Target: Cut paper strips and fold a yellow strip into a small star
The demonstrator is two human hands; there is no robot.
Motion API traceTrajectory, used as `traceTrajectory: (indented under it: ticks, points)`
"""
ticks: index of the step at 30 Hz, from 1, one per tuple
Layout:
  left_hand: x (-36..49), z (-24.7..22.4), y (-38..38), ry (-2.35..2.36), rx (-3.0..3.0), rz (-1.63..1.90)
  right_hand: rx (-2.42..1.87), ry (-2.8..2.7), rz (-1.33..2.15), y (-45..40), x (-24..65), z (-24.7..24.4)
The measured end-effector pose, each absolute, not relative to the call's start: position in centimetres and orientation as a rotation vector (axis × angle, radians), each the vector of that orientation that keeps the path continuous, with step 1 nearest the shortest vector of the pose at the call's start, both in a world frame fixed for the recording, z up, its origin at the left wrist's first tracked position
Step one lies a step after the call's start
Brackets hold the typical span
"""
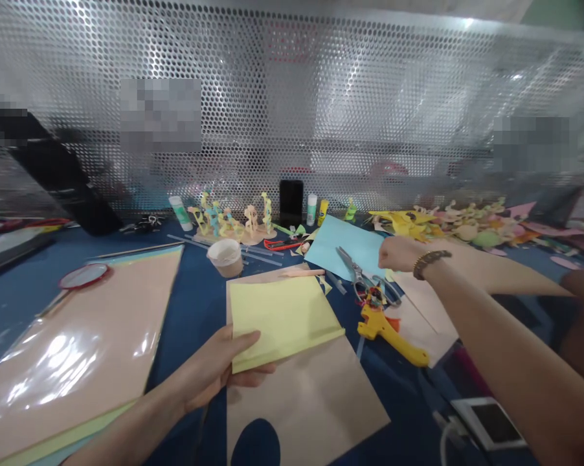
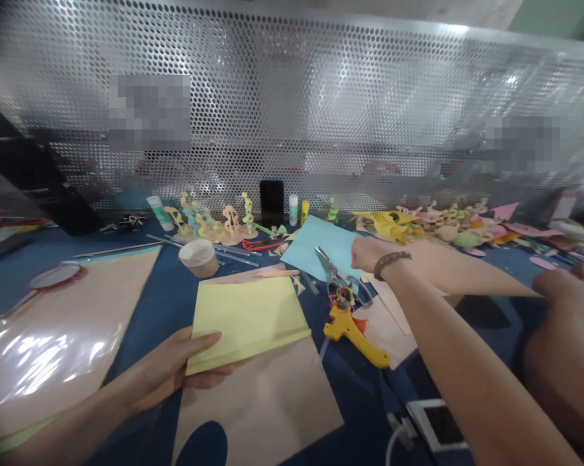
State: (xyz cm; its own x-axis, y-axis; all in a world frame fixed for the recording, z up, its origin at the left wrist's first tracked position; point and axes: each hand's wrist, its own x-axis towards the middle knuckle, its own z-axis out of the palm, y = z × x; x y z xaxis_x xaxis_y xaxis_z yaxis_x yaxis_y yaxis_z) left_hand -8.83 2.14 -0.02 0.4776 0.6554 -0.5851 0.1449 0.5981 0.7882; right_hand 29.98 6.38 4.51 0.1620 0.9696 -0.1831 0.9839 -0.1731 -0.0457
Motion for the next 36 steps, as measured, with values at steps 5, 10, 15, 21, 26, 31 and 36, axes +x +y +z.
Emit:
traceTrajectory:
  ticks: [5,10,15,21,26,31,36]
  points:
    - [-8.8,-0.1,2.1,1.069,0.914,0.336,2.338,1.851,-0.566,8.7,30.2,3.7]
    - [-8.7,-0.1,2.2,1.044,0.874,0.347,2.404,1.870,-0.808,9.0,30.2,2.4]
    - [-8.7,0.0,2.2,1.047,0.870,0.343,2.394,1.908,-0.945,8.2,30.0,2.7]
    - [-8.7,-0.1,2.2,1.040,0.881,0.342,2.538,2.034,-1.082,8.3,29.3,5.7]
    - [-8.7,-0.1,2.2,1.043,0.885,0.347,2.776,2.274,-1.133,7.7,27.7,8.1]
    - [-8.6,0.0,2.1,1.081,0.885,0.414,2.824,2.548,-1.488,6.1,25.0,9.7]
    - [-8.5,0.1,2.1,1.166,0.861,0.622,2.520,2.606,-2.069,2.7,20.9,8.6]
